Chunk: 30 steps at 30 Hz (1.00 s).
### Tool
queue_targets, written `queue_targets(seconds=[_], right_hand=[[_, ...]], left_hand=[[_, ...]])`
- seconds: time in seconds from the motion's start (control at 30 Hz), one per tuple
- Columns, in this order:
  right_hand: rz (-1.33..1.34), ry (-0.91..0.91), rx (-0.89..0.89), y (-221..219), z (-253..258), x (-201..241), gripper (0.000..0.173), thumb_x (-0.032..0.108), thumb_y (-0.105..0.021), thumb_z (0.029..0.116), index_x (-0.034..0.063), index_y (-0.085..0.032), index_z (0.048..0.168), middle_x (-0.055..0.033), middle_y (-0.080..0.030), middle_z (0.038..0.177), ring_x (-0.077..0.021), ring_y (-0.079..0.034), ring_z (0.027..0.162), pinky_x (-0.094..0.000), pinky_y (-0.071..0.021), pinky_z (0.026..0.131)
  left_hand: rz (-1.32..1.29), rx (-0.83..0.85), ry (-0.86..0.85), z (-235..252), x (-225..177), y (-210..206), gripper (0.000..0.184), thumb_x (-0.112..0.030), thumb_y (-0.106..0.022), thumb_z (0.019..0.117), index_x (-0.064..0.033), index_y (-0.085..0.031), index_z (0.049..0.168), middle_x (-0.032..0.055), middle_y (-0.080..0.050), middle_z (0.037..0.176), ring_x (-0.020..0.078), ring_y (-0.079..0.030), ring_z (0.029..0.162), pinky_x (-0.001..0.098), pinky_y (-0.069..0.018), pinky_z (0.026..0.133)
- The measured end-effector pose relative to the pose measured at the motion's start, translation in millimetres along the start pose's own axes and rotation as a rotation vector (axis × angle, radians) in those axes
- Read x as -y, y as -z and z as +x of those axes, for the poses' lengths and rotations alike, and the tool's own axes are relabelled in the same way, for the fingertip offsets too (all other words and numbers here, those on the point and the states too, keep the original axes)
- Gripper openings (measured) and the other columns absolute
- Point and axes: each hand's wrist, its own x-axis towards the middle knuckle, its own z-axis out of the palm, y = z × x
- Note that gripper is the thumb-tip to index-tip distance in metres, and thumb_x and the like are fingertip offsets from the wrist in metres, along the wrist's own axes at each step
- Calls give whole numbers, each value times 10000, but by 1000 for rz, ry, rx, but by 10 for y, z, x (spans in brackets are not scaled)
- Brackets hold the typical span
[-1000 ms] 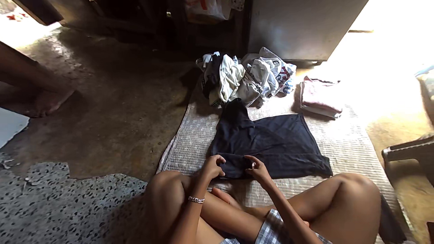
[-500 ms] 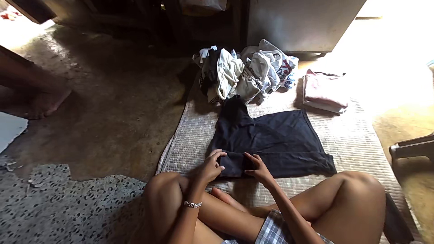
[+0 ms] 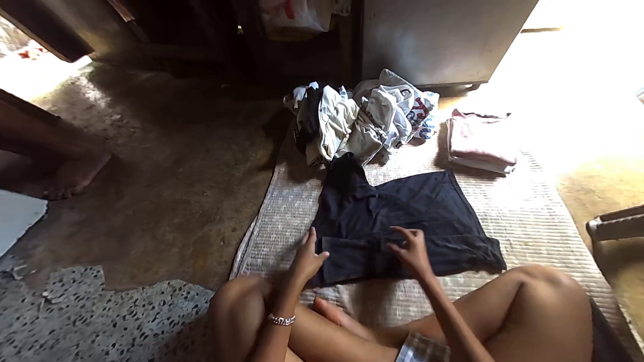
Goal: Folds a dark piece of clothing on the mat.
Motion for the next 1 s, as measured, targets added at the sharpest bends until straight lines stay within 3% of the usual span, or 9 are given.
queue_targets(seconds=[0.13, 0.27, 0.33, 0.4, 0.53, 0.67, 0.8, 0.93, 1.0], right_hand=[[-219, 0, -4, 775, 893, -158, 380, 24, -533, 1004, -50, -583, 1374, -334, -534, 1386, -458, -554, 1265, -529, -451, 1072], [-484, 106, 154, 1055, 1775, -358, 436, 6, -452, 1034, 27, -534, 1462, -231, -452, 1544, -448, -421, 1422, -638, -354, 1119], [-593, 82, 239, 1044, 2010, -363, 481, 69, -373, 1084, 103, -421, 1562, -145, -353, 1640, -380, -276, 1532, -698, -194, 1173], [-647, 53, 291, 922, 2102, -468, 525, 96, -348, 1092, 186, -346, 1609, -102, -301, 1672, -364, -179, 1568, -766, -47, 1166], [-684, 52, 259, 976, 2129, -450, 426, 74, -556, 1019, 101, -552, 1443, -247, -526, 1442, -470, -363, 1434, -741, -155, 1146], [-776, 269, 212, 1496, 1869, -547, 153, 118, -713, 927, -7, -735, 1013, -212, -674, 1155, -421, -502, 1298, -698, -204, 1136], [-731, 556, 146, 1881, 1042, -739, 216, -38, -690, 864, 11, -739, 1068, -222, -708, 1161, -488, -524, 1317, -823, -180, 1085], [-826, 443, 352, 1913, 368, -1055, 298, -135, -622, 875, -11, -725, 1126, -253, -680, 1175, -487, -587, 1213, -766, -276, 1073], [-912, 273, 505, 1903, 251, -1057, 306, -71, -671, 879, 15, -717, 1169, -226, -660, 1239, -445, -561, 1260, -715, -266, 1109]], left_hand=[[-485, -214, 26, 585, -352, 303, 481, -137, -529, 1064, 85, -415, 1476, 289, -509, 1445, 348, -622, 1200, 438, -508, 1007], [-822, -338, 80, 1522, -524, 229, 553, -207, -582, 1052, 73, -386, 1487, 301, -467, 1471, 374, -496, 1325, 470, -420, 1088], [-755, -373, 65, 1758, -665, 75, 691, -139, -648, 1004, 76, -276, 1545, 315, -407, 1521, 397, -419, 1409, 493, -365, 1151], [-608, -383, 82, 1866, -789, -58, 702, -21, -711, 917, 78, -356, 1515, 323, -474, 1464, 403, -479, 1369, 500, -403, 1132], [-681, -238, 92, 1819, -810, 245, 454, 43, -700, 863, 86, -566, 1294, 262, -598, 1261, 330, -576, 1132, 498, -474, 963], [-697, -15, -317, 1236, -602, 793, 375, 42, -608, 883, -45, -601, 1248, 45, -683, 1061, 92, -651, 883, 302, -566, 780], [-380, 118, -524, 298, -289, 905, 347, 39, -719, 761, 6, -662, 1102, -30, -704, 1007, 6, -658, 937, 232, -560, 875], [218, 284, -325, -186, 42, 464, 394, 69, -678, 863, 60, -662, 1256, 237, -649, 1268, 355, -598, 1232, 542, -420, 1092], [501, 440, -254, -214, 194, 212, 389, 22, -603, 938, 2, -628, 1326, 240, -612, 1323, 414, -542, 1291, 639, -358, 1087]])
